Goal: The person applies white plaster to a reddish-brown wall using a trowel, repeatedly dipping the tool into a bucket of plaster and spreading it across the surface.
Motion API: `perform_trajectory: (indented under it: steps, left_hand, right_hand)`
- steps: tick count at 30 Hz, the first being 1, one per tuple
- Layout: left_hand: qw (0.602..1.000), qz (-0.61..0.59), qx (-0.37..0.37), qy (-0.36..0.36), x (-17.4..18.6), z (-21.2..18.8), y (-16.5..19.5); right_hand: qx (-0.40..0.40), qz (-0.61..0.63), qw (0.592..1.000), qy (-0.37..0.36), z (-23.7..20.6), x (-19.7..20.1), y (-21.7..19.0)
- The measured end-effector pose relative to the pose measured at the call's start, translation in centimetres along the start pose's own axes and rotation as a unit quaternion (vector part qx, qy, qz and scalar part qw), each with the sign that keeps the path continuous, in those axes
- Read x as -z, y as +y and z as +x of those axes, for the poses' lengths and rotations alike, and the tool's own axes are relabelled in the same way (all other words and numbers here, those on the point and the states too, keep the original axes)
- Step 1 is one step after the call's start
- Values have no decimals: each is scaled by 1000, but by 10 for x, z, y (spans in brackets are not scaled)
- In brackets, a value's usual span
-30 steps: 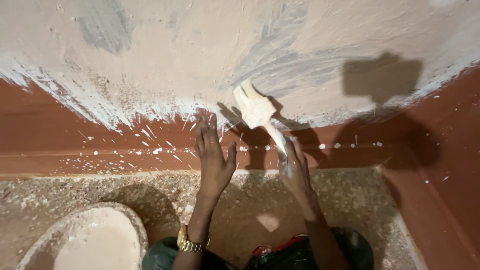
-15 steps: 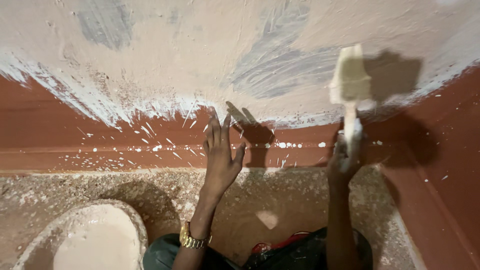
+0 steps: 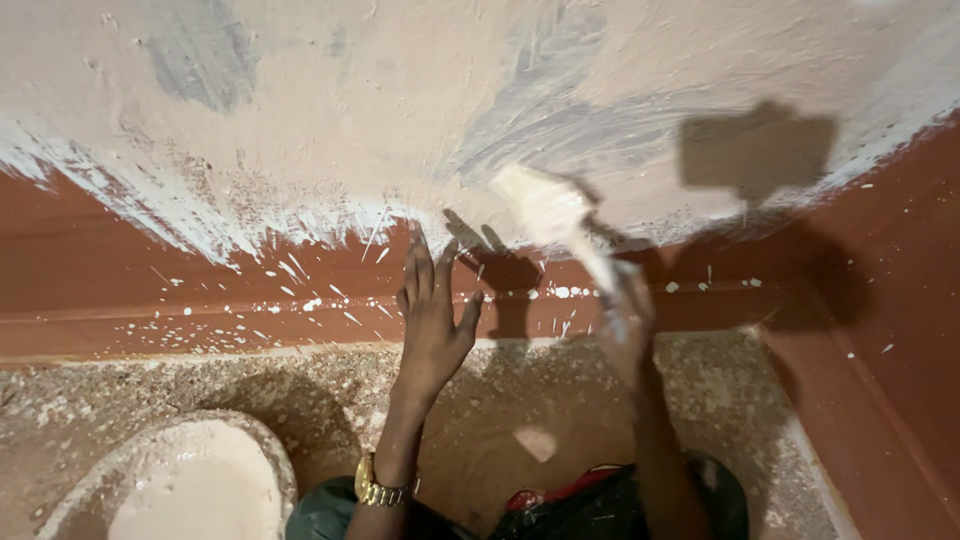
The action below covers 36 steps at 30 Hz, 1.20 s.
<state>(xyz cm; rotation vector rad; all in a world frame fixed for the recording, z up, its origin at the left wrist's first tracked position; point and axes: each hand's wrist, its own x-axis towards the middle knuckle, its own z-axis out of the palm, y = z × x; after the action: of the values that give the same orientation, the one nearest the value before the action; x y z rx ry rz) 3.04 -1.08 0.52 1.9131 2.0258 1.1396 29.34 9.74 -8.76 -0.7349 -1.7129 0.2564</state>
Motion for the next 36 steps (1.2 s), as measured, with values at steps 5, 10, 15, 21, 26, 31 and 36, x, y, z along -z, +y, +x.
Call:
perform_trajectory:
  steps: [5,10,15,21,26,31,36]
  left_hand:
    - [999,-35,-21,17,3,-1,4]
    - [1000,-27,9,1,6,2,-1]
    - [997,-20,-48,55,12,3,-7]
    - [994,-59,-38,85,29,0,-11]
    - [995,-56,-27,79,35,2,-5]
    - [992,-69,-62,89,28,3,7]
    - [987,-38,-69,142,19,6,6]
  right_hand:
    - [-87,18,975,202,17,39,-6]
    - [-76,5,965,250,16,49,-14]
    - [35,-62,995,73,10,13,-10]
    - [82,-93,988,-88,-6,-10,-31]
    - [-87,-38,992,83,16,9,-38]
    - [-99,13,965,241,27,33,-40]
    - [60,-63,975,205,20,7,-34]
